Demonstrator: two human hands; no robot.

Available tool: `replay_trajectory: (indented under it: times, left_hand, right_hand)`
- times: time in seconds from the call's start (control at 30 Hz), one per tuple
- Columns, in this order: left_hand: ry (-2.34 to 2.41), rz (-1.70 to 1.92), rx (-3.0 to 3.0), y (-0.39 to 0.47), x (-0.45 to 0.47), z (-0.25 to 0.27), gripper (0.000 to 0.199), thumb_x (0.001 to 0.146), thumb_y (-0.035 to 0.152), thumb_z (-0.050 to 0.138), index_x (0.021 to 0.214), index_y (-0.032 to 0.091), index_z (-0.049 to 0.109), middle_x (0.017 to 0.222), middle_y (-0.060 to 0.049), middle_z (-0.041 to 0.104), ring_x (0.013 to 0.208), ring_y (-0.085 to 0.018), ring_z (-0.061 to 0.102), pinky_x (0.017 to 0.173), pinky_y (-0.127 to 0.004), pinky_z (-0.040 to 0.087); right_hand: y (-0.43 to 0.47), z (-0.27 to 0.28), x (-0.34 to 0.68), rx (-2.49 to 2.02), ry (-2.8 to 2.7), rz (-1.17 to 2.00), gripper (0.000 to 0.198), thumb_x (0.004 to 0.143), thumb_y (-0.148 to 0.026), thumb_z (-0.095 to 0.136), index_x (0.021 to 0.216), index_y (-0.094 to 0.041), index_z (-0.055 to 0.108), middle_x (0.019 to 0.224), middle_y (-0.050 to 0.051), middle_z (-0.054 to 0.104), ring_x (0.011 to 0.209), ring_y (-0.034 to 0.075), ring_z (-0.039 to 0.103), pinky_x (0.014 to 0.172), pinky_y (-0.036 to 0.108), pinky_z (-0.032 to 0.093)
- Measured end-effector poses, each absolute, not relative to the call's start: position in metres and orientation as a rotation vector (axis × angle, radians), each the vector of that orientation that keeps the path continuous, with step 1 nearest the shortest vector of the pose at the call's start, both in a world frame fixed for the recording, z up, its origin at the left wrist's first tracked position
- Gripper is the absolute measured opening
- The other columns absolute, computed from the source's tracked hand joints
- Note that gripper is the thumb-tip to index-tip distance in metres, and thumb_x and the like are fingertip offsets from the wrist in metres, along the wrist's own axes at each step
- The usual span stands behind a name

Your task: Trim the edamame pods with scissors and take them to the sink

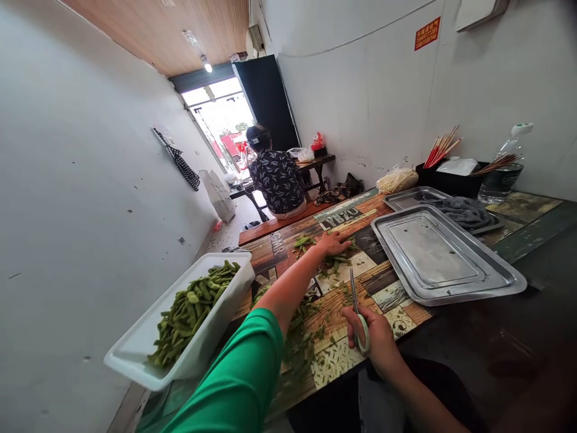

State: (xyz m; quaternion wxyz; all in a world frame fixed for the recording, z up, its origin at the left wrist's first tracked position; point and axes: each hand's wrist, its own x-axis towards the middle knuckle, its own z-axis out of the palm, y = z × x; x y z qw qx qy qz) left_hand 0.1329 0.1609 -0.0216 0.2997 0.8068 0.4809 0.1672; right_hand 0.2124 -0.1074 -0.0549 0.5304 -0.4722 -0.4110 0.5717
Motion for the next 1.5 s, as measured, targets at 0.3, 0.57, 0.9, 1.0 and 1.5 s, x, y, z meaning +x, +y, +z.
replay_trajectory:
  times: [0.3,0.57,0.9,1.0,1.5]
  left_hand:
    - [1.247,0.541,2.394,0.116,0.079,0.004,0.049,0.089,0.036,0.059,0.137,0.025,0.057,0.135,-0.007,0.061,0.123,-0.023,0.056,0.105,-0.031,0.04]
    - [1.922,0.22,2.229,0.168,0.038,0.0,0.042,0.088,0.03,0.058,0.128,0.02,0.062,0.133,-0.015,0.061,0.121,-0.029,0.058,0.101,-0.039,0.044]
    - [1.143,0.202,2.459,0.134,0.064,-0.014,0.033,0.08,0.021,0.065,0.111,0.027,0.074,0.115,-0.001,0.073,0.113,-0.02,0.062,0.104,-0.027,0.042]
    - [1.097,0.411,2.349,0.118,0.059,0.003,0.024,0.079,0.031,0.068,0.1,0.022,0.077,0.095,-0.002,0.075,0.09,-0.018,0.066,0.088,-0.026,0.049]
    - [0.955,0.758,1.279,-0.036,0.015,-0.001,0.049,0.056,0.056,0.084,0.068,0.012,0.064,0.062,0.0,0.064,0.05,-0.008,0.053,0.053,-0.022,0.039]
  right_hand:
    - [-0.108,-0.057,0.211,-1.106,-0.956,1.311,0.054,0.073,-0.071,0.07,0.069,-0.019,0.059,0.052,0.0,0.054,0.04,0.013,0.048,0.035,0.023,0.033]
    - [-0.109,-0.059,0.211,-1.078,-0.934,1.328,0.05,0.072,-0.065,0.075,0.076,-0.017,0.061,0.053,-0.001,0.055,0.042,0.014,0.052,0.038,0.022,0.036]
    - [-0.107,-0.06,0.211,-1.093,-0.949,1.342,0.051,0.07,-0.067,0.074,0.078,-0.018,0.06,0.053,-0.002,0.055,0.041,0.014,0.05,0.033,0.022,0.03]
    - [-0.106,-0.052,0.211,-1.106,-0.953,1.357,0.054,0.066,-0.069,0.075,0.076,-0.018,0.058,0.05,-0.002,0.054,0.037,0.011,0.045,0.031,0.021,0.028]
    - [-0.119,-0.019,0.198,-1.333,-1.406,1.46,0.06,0.062,-0.074,0.075,0.069,-0.019,0.055,0.053,-0.001,0.055,0.044,0.013,0.054,0.031,0.019,0.032]
